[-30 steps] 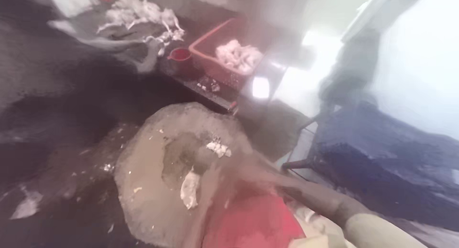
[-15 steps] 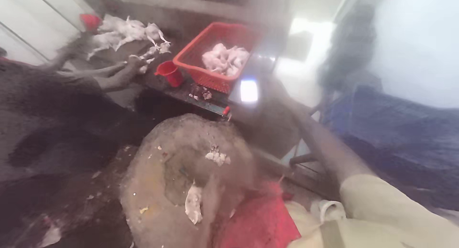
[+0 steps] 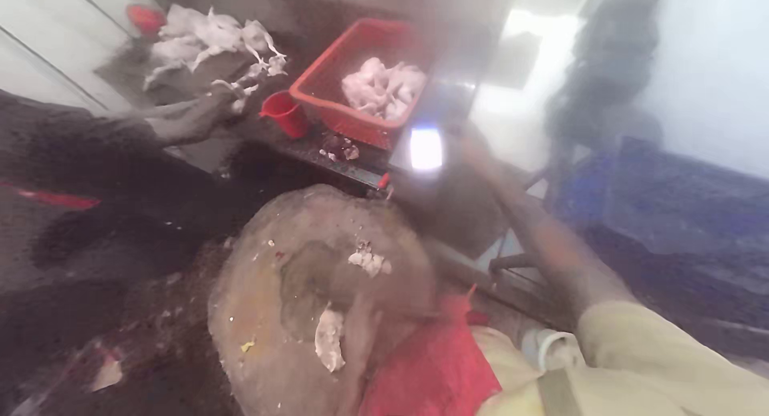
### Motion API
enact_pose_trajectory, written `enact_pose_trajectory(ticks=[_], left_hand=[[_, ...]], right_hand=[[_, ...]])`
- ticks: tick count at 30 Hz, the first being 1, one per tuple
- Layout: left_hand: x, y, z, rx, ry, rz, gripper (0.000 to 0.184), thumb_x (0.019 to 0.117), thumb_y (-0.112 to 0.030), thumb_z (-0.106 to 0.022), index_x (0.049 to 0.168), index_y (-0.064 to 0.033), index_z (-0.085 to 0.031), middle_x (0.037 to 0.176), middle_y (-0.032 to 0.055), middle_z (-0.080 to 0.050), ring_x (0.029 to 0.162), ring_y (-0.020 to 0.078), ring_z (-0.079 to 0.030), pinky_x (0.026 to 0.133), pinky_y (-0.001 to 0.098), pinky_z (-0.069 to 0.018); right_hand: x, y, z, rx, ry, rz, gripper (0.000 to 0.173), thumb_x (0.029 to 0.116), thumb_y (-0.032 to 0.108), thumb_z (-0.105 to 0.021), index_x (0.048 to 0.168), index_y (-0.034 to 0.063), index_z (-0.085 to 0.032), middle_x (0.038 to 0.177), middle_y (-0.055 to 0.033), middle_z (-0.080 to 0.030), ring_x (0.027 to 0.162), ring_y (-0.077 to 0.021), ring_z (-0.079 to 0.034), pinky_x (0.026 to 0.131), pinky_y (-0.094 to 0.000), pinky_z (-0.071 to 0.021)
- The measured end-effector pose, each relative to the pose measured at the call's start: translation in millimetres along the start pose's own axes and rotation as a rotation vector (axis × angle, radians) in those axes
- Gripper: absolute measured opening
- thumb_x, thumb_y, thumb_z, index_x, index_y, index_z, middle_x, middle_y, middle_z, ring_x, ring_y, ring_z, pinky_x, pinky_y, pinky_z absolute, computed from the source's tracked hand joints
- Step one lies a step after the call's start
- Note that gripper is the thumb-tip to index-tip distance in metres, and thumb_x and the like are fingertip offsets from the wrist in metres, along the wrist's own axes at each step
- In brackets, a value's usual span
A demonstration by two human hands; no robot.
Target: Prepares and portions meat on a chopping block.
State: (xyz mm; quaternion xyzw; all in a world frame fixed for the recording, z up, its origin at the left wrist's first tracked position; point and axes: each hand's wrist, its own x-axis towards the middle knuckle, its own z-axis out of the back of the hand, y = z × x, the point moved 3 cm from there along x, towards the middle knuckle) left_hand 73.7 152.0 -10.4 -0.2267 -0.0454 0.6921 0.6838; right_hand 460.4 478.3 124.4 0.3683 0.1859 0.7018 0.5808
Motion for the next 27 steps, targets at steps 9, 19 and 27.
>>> enact_pose_trajectory(ticks=[9, 19, 27], left_hand=[[-6.1, -4.0, 7.3, -0.034, 0.085, 0.035, 0.029, 0.0939, -0.028, -0.067, 0.119, -0.0158, -0.074, 0.129, 0.0105, -0.064, 0.109, 0.03, -0.067, 0.092, 0.0505, -0.0564], [-1.1, -6.2, 14.3, -0.146, 0.106, -0.021, 0.032, 0.098, -0.031, -0.061, 0.126, -0.0185, -0.07, 0.135, 0.0123, -0.062, 0.114, 0.0337, -0.065, 0.098, 0.0561, -0.0527], [-50.5, 12.3, 37.1, -0.61, -0.214, 0.08, 0.03, 0.1015, -0.032, -0.06, 0.127, -0.0205, -0.071, 0.149, 0.0027, -0.054, 0.135, 0.0174, -0.053, 0.112, 0.0402, -0.0456]], right_hand=[[-180.1, -6.4, -83.8, 0.352, 0.426, -0.643, 0.038, 0.1104, 0.026, -0.041, 0.136, 0.0016, -0.054, 0.114, -0.0163, -0.065, 0.085, -0.0213, -0.065, 0.074, -0.0394, -0.0575], [-290.6, 107.8, -159.8, -0.215, 1.44, -0.029, 0.071, 0.1024, 0.062, -0.044, 0.148, 0.0077, -0.049, 0.134, -0.0212, -0.062, 0.125, -0.0378, -0.06, 0.107, -0.0628, -0.0441], [-321.2, 138.4, -184.3, -0.047, 1.099, -0.34, 0.056, 0.1072, 0.05, -0.043, 0.127, 0.0009, -0.061, 0.102, -0.0179, -0.068, 0.094, -0.0294, -0.067, 0.087, -0.0517, -0.055]])
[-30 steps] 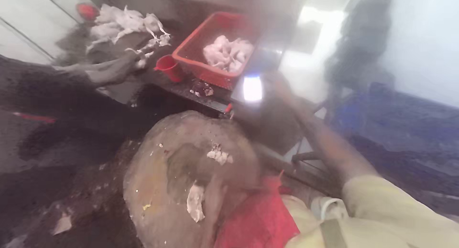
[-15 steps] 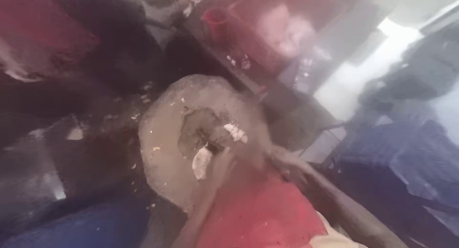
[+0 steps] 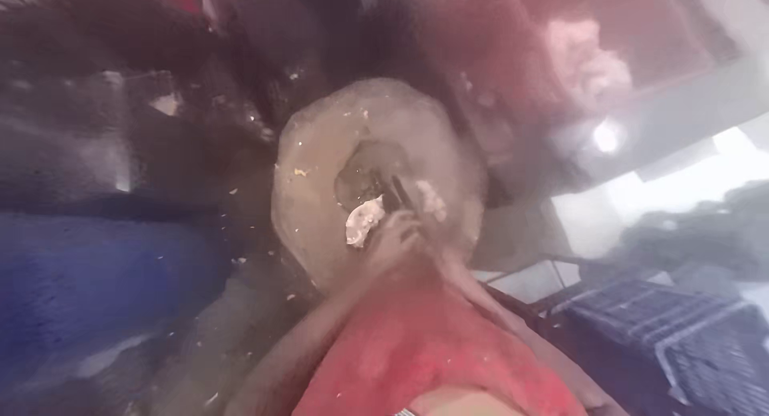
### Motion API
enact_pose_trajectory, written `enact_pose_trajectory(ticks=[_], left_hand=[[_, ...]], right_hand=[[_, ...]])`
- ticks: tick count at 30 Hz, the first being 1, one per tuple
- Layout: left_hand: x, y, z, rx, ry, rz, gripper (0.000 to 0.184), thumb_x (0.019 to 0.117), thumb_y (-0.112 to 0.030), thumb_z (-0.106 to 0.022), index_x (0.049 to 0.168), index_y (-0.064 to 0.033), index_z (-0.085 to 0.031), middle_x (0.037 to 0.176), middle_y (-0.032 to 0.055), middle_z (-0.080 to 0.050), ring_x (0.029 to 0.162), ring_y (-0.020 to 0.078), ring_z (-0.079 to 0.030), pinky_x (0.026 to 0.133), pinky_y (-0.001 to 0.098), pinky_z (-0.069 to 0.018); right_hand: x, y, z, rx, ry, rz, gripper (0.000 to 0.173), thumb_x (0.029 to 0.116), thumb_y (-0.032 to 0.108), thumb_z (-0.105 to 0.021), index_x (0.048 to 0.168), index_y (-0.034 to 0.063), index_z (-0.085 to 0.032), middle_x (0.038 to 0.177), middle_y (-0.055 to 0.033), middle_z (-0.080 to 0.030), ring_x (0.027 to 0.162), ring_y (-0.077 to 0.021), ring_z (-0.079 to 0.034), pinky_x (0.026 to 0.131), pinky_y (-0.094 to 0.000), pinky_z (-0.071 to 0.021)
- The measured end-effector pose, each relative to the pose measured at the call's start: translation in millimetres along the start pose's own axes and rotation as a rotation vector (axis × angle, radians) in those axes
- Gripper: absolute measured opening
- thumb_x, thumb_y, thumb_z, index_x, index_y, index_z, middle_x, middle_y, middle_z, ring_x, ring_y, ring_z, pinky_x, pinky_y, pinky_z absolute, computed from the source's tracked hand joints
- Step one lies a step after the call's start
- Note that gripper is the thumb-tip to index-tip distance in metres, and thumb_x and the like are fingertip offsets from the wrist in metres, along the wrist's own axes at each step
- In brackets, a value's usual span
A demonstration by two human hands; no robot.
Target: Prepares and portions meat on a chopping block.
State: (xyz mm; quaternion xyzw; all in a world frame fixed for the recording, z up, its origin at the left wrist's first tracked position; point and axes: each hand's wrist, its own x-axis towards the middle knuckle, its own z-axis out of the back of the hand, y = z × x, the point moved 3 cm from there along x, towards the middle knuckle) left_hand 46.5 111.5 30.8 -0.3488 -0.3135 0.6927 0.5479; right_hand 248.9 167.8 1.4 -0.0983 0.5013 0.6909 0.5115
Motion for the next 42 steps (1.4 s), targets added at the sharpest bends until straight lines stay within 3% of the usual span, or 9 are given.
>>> enact_pose_trajectory(ticks=[5, 9, 14, 21, 26, 31, 35, 38, 42], left_hand=[[-58.0, 85.2, 41.9, 0.095, -0.413, 0.275, 0.042, 0.0964, -0.038, -0.068, 0.128, -0.0103, -0.068, 0.133, 0.0162, -0.062, 0.125, 0.0296, -0.059, 0.107, 0.0481, -0.048], [-71.9, 105.0, 39.1, 0.242, -0.178, 0.502, 0.069, 0.0861, -0.037, -0.078, 0.145, -0.0113, -0.054, 0.15, 0.0229, -0.048, 0.14, 0.0428, -0.044, 0.115, 0.0587, -0.0382], [-63.6, 116.9, 17.9, 0.346, -0.216, 0.386, 0.059, 0.0875, -0.043, -0.074, 0.139, -0.0173, -0.059, 0.149, 0.019, -0.05, 0.135, 0.0415, -0.049, 0.109, 0.0567, -0.0443], [-71.7, 121.7, 27.9, 0.255, -0.22, 0.442, 0.049, 0.0917, -0.03, -0.07, 0.137, -0.0134, -0.062, 0.143, 0.0171, -0.056, 0.13, 0.0364, -0.055, 0.107, 0.0529, -0.0477], [-65.5, 119.4, 23.9, 0.311, -0.189, 0.393, 0.054, 0.0899, -0.029, -0.071, 0.139, -0.011, -0.06, 0.146, 0.0222, -0.052, 0.133, 0.0413, -0.051, 0.11, 0.0559, -0.0439], [-60.8, 119.9, 62.3, -0.114, -0.22, 0.535, 0.032, 0.1047, -0.026, -0.055, 0.129, -0.0058, -0.063, 0.112, 0.0149, -0.069, 0.1, 0.0245, -0.068, 0.091, 0.0464, -0.0555], [-64.0, 103.8, 90.2, -0.518, -0.23, 0.489, 0.023, 0.1026, -0.017, -0.055, 0.12, -0.004, -0.064, 0.101, 0.0088, -0.068, 0.085, 0.0143, -0.066, 0.079, 0.0351, -0.0574], [-52.6, 60.0, 96.2, -0.571, -0.288, 0.368, 0.017, 0.0993, -0.009, -0.059, 0.115, -0.0048, -0.065, 0.1, 0.003, -0.069, 0.083, 0.0081, -0.065, 0.075, 0.0274, -0.0561], [-19.6, 52.9, 56.6, 0.008, -0.324, -0.024, 0.019, 0.0975, -0.015, -0.063, 0.11, -0.007, -0.074, 0.122, 0.0127, -0.067, 0.112, 0.0215, -0.065, 0.098, 0.0374, -0.0541]], right_hand=[[-30.9, 84.1, 15.7, 0.291, 0.012, 0.41, 0.061, 0.1081, 0.051, -0.028, 0.131, -0.0002, -0.054, 0.081, -0.0014, -0.057, 0.064, -0.0103, -0.054, 0.062, -0.0314, -0.0526], [-30.0, 124.6, 0.6, 0.191, -0.05, 0.623, 0.081, 0.1041, 0.065, -0.028, 0.136, -0.0047, -0.055, 0.108, -0.01, -0.069, 0.094, -0.0085, -0.065, 0.086, -0.0286, -0.0563], [25.7, 72.7, -34.4, -0.233, 0.216, 0.176, 0.059, 0.1096, 0.051, -0.029, 0.14, 0.0069, -0.055, 0.122, -0.0194, -0.067, 0.113, -0.0305, -0.066, 0.099, -0.0529, -0.0515], [1.7, 118.4, -0.8, -0.221, -0.045, 0.201, 0.047, 0.1105, 0.039, -0.036, 0.144, 0.0092, -0.053, 0.121, -0.0153, -0.068, 0.108, -0.0261, -0.068, 0.097, -0.0466, -0.0545], [23.3, 102.8, -24.4, -0.012, 0.196, 0.178, 0.055, 0.1113, 0.044, -0.03, 0.14, 0.0039, -0.054, 0.117, -0.0184, -0.067, 0.104, -0.0247, -0.066, 0.096, -0.044, -0.0537], [33.1, 31.5, -19.9, 0.224, 0.192, -0.041, 0.059, 0.1098, 0.053, -0.026, 0.113, 0.0066, -0.062, 0.076, -0.0014, -0.053, 0.059, -0.0122, -0.05, 0.056, -0.0324, -0.0476], [3.2, 8.7, -1.4, 0.119, -0.148, -0.017, 0.054, 0.111, 0.042, -0.034, 0.141, 0.0017, -0.055, 0.115, -0.0198, -0.068, 0.101, -0.0281, -0.068, 0.093, -0.0493, -0.0548], [-7.7, -16.8, -0.4, 0.218, -0.199, 0.116, 0.05, 0.111, 0.039, -0.03, 0.12, 0.0001, -0.06, 0.08, -0.0068, -0.059, 0.066, -0.016, -0.058, 0.063, -0.038, -0.0541], [-9.6, -36.5, -2.3, 0.275, 0.07, -0.005, 0.056, 0.1106, 0.048, -0.025, 0.114, 0.0046, -0.06, 0.072, -0.0012, -0.052, 0.057, -0.0129, -0.051, 0.055, -0.034, -0.0499]])
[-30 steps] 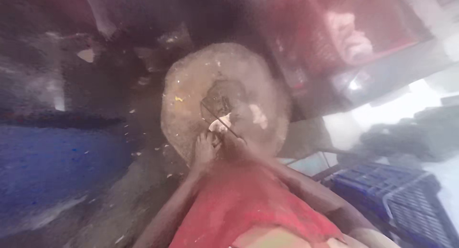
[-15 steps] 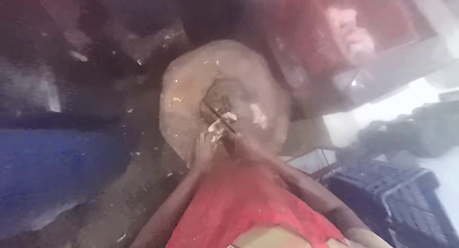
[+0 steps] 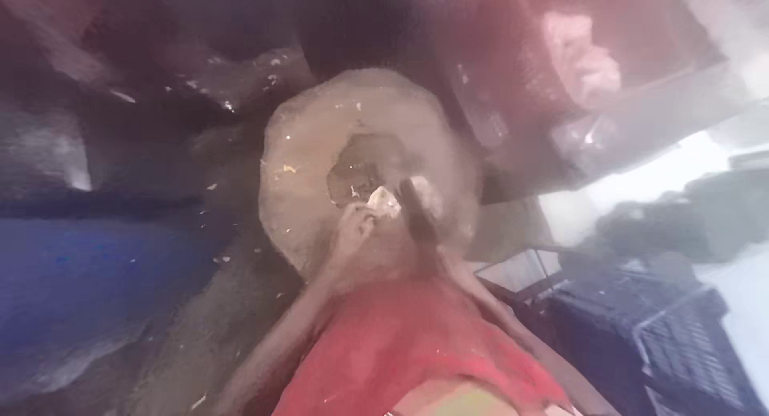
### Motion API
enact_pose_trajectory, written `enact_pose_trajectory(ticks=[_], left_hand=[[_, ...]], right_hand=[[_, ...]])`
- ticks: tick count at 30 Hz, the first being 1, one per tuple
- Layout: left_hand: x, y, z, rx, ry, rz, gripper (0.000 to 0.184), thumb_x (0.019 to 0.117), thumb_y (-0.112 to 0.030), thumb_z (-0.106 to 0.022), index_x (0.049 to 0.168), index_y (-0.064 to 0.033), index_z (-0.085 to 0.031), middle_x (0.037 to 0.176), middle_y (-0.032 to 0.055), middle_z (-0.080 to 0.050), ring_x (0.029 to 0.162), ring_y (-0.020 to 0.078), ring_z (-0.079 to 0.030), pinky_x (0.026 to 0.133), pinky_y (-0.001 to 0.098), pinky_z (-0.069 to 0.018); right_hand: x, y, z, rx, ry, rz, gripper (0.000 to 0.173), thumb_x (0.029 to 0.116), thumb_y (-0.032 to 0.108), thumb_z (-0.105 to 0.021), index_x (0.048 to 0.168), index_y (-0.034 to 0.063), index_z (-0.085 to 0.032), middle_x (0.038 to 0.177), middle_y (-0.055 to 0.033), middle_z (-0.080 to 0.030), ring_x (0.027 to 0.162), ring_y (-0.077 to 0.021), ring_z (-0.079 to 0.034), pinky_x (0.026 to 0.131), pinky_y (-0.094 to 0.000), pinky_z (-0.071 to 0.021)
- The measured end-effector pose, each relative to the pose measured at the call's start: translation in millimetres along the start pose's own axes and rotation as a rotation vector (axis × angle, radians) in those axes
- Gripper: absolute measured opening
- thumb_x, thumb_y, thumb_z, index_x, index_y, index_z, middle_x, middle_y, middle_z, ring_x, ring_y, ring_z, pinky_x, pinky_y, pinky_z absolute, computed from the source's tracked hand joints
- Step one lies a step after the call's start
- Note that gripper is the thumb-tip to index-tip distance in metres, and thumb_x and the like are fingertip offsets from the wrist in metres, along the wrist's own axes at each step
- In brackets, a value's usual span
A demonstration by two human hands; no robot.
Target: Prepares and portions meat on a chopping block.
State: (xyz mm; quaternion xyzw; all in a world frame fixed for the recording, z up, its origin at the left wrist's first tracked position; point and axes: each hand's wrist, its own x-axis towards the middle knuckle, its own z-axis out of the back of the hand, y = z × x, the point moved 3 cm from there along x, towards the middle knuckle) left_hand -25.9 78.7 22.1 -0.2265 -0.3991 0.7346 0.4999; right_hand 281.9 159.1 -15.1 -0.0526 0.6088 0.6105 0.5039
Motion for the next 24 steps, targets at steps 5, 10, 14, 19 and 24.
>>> enact_pose_trajectory(ticks=[5, 10, 14, 19, 24], left_hand=[[1.4, 40.4, -53.2, 0.276, 0.307, 0.077, 0.034, 0.1, -0.023, -0.061, 0.131, -0.0113, -0.068, 0.143, 0.017, -0.056, 0.134, 0.0361, -0.053, 0.112, 0.0533, -0.0435], [-6.8, 8.3, -28.8, 0.15, 0.175, 0.074, 0.028, 0.0974, -0.01, -0.063, 0.124, -0.0036, -0.069, 0.133, 0.0213, -0.061, 0.12, 0.0351, -0.062, 0.103, 0.0486, -0.0517], [-10.2, 34.4, -47.6, 0.196, 0.193, 0.041, 0.027, 0.098, -0.017, -0.064, 0.122, -0.0082, -0.07, 0.134, 0.0183, -0.061, 0.121, 0.0323, -0.062, 0.104, 0.047, -0.0515], [-18.5, 61.0, -59.9, 0.272, 0.174, -0.073, 0.024, 0.0994, -0.025, -0.062, 0.114, -0.0099, -0.074, 0.122, 0.0162, -0.068, 0.117, 0.0347, -0.063, 0.101, 0.0503, -0.0511], [-26.5, 59.4, -36.1, 0.199, 0.175, 0.146, 0.027, 0.1024, -0.027, -0.058, 0.119, -0.0112, -0.073, 0.124, 0.0112, -0.069, 0.116, 0.0264, -0.066, 0.102, 0.0473, -0.0522]], right_hand=[[-12.9, 63.6, -0.2, -0.154, -0.074, 0.107, 0.053, 0.1111, 0.044, -0.03, 0.129, 0.0035, -0.06, 0.096, -0.0126, -0.066, 0.084, -0.0217, -0.066, 0.081, -0.0441, -0.0569], [-41.8, 160.6, -9.8, 0.078, -0.132, 0.631, 0.081, 0.1013, 0.069, -0.033, 0.126, -0.0041, -0.056, 0.085, 0.0019, -0.06, 0.073, -0.0002, -0.055, 0.069, -0.0219, -0.0524], [6.8, 135.5, -30.4, -0.255, -0.149, 0.509, 0.063, 0.108, 0.049, -0.033, 0.134, -0.0019, -0.059, 0.116, -0.0173, -0.069, 0.105, -0.021, -0.067, 0.094, -0.0414, -0.0552], [61.8, 85.6, -50.9, -0.353, 0.049, 0.051, 0.066, 0.1088, 0.055, -0.03, 0.138, 0.0025, -0.057, 0.124, -0.0216, -0.067, 0.115, -0.0315, -0.066, 0.101, -0.0522, -0.0513], [33.4, 111.9, -38.1, -0.219, -0.061, 0.065, 0.055, 0.1082, 0.049, -0.04, 0.133, 0.0025, -0.059, 0.107, -0.0166, -0.068, 0.094, -0.024, -0.067, 0.088, -0.0451, -0.056]])
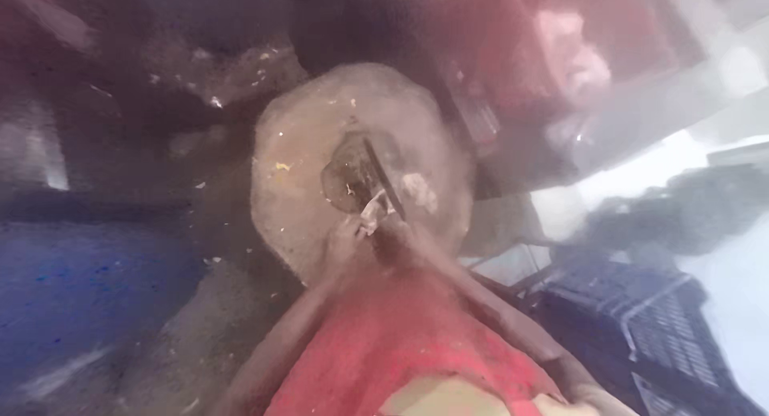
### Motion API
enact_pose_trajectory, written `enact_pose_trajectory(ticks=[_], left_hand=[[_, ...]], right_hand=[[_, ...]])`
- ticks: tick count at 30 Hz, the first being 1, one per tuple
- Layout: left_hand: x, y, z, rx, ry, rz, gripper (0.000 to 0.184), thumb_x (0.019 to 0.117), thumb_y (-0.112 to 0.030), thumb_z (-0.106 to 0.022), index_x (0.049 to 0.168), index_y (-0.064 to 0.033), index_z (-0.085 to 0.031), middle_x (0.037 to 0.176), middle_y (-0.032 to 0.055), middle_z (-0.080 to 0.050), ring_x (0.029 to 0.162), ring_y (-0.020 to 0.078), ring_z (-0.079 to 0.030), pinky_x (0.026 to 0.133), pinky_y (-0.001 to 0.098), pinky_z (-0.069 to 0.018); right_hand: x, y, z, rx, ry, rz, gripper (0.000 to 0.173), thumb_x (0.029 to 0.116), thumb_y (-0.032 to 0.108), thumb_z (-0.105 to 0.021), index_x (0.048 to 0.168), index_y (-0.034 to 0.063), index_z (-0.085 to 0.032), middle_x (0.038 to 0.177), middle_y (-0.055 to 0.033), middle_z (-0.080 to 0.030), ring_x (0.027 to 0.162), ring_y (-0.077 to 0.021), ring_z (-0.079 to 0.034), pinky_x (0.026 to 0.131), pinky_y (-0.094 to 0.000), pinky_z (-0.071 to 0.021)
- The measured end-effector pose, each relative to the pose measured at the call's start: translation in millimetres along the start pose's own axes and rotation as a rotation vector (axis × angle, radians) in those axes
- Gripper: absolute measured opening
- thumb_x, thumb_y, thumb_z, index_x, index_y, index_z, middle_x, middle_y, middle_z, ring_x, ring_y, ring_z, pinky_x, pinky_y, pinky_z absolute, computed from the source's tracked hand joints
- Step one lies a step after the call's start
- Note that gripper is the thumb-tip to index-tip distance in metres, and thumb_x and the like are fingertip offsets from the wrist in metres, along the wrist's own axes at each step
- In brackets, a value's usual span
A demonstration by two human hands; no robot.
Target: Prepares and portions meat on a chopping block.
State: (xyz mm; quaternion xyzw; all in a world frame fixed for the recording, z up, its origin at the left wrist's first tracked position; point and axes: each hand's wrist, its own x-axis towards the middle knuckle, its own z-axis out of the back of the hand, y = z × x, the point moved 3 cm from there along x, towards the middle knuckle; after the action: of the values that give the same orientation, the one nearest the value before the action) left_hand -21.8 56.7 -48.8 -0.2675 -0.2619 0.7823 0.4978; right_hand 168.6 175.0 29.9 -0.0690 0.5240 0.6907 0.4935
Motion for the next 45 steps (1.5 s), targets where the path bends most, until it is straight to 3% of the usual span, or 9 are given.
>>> enact_pose_trajectory(ticks=[4, 7, 15, 19, 28, 31, 34, 39, 45], left_hand=[[-11.4, 5.2, 42.5, -0.042, -0.123, 0.134, 0.023, 0.0997, -0.021, -0.064, 0.116, -0.0061, -0.073, 0.119, 0.0152, -0.07, 0.111, 0.0297, -0.068, 0.099, 0.0501, -0.0534], [-11.8, 27.2, 44.7, 0.03, -0.156, 0.149, 0.02, 0.098, -0.019, -0.064, 0.112, -0.0086, -0.074, 0.117, 0.0144, -0.069, 0.11, 0.029, -0.066, 0.098, 0.0489, -0.0538], [-22.7, 29.8, 24.7, 0.013, -0.025, 0.13, 0.026, 0.0956, -0.023, -0.066, 0.114, -0.0058, -0.074, 0.121, 0.0195, -0.067, 0.117, 0.0356, -0.063, 0.103, 0.0537, -0.0495], [-30.9, 35.7, 9.6, 0.03, -0.051, 0.08, 0.024, 0.0969, -0.028, -0.065, 0.11, -0.0095, -0.074, 0.118, 0.0137, -0.07, 0.114, 0.0303, -0.065, 0.102, 0.0504, -0.0512], [-43.1, 44.5, 38.2, 0.031, -0.12, 0.322, 0.024, 0.0972, -0.021, -0.063, 0.116, -0.0086, -0.073, 0.123, 0.0139, -0.068, 0.116, 0.0312, -0.064, 0.103, 0.0524, -0.0496], [-39.9, 54.0, 26.7, 0.055, -0.031, 0.292, 0.028, 0.0993, -0.024, -0.061, 0.118, -0.0071, -0.072, 0.119, 0.0172, -0.069, 0.113, 0.0354, -0.065, 0.103, 0.0577, -0.047], [-41.2, 57.6, 23.5, 0.049, -0.059, 0.241, 0.026, 0.0976, -0.026, -0.065, 0.114, -0.008, -0.074, 0.114, 0.0155, -0.071, 0.112, 0.0339, -0.065, 0.103, 0.0574, -0.048], [-39.1, 60.2, 19.5, 0.084, -0.086, 0.195, 0.026, 0.0966, -0.027, -0.063, 0.113, -0.0099, -0.074, 0.116, 0.0145, -0.07, 0.114, 0.0329, -0.064, 0.105, 0.0551, -0.0469], [-52.6, 49.9, 21.0, 0.083, -0.056, 0.259, 0.03, 0.0961, -0.029, -0.065, 0.116, -0.0085, -0.073, 0.121, 0.017, -0.069, 0.122, 0.0389, -0.059, 0.111, 0.0591, -0.0399]], right_hand=[[-15.8, -28.1, 14.7, -0.109, -0.103, -0.079, 0.045, 0.1057, 0.03, -0.051, 0.141, 0.0023, -0.055, 0.115, -0.0198, -0.069, 0.103, -0.0279, -0.068, 0.094, -0.0474, -0.0537], [-1.3, -76.5, 15.1, -0.182, -0.005, -0.133, 0.054, 0.1048, 0.048, -0.05, 0.126, 0.0003, -0.063, 0.105, -0.0203, -0.069, 0.097, -0.0317, -0.068, 0.09, -0.0534, -0.0544], [-6.5, 37.8, -12.0, -0.024, 0.166, -0.005, 0.053, 0.1059, 0.052, -0.046, 0.128, 0.0058, -0.061, 0.098, -0.0125, -0.067, 0.086, -0.0219, -0.066, 0.082, -0.0452, -0.0552], [50.0, 8.0, -46.2, -0.005, 0.26, 0.032, 0.057, 0.1064, 0.053, -0.043, 0.125, 0.0008, -0.06, 0.098, -0.0155, -0.065, 0.085, -0.0235, -0.064, 0.081, -0.0456, -0.0542], [3.9, -39.5, 11.2, -0.329, 0.037, -0.143, 0.054, 0.1056, 0.047, -0.049, 0.131, 0.0005, -0.059, 0.113, -0.0205, -0.068, 0.104, -0.0318, -0.067, 0.094, -0.0525, -0.0532], [-19.2, -18.8, 19.1, -0.282, 0.041, -0.116, 0.056, 0.1036, 0.054, -0.05, 0.119, 0.0018, -0.064, 0.098, -0.0156, -0.068, 0.09, -0.0272, -0.067, 0.085, -0.0495, -0.054], [-46.5, 18.6, 12.3, -0.195, 0.101, -0.066, 0.038, 0.1055, 0.033, -0.052, 0.126, 0.0036, -0.064, 0.099, -0.0127, -0.069, 0.088, -0.0202, -0.066, 0.084, -0.0413, -0.0548], [-5.6, -30.1, 2.0, -0.462, 0.233, -0.047, 0.052, 0.1073, 0.046, -0.043, 0.138, 0.0058, -0.057, 0.122, -0.02, -0.067, 0.114, -0.0341, -0.066, 0.099, -0.0559, -0.0508], [-45.3, 28.4, -4.8, -0.455, 0.184, -0.03, 0.043, 0.1056, 0.038, -0.05, 0.133, 0.0065, -0.06, 0.112, -0.0179, -0.069, 0.105, -0.0323, -0.068, 0.093, -0.0537, -0.0527]])
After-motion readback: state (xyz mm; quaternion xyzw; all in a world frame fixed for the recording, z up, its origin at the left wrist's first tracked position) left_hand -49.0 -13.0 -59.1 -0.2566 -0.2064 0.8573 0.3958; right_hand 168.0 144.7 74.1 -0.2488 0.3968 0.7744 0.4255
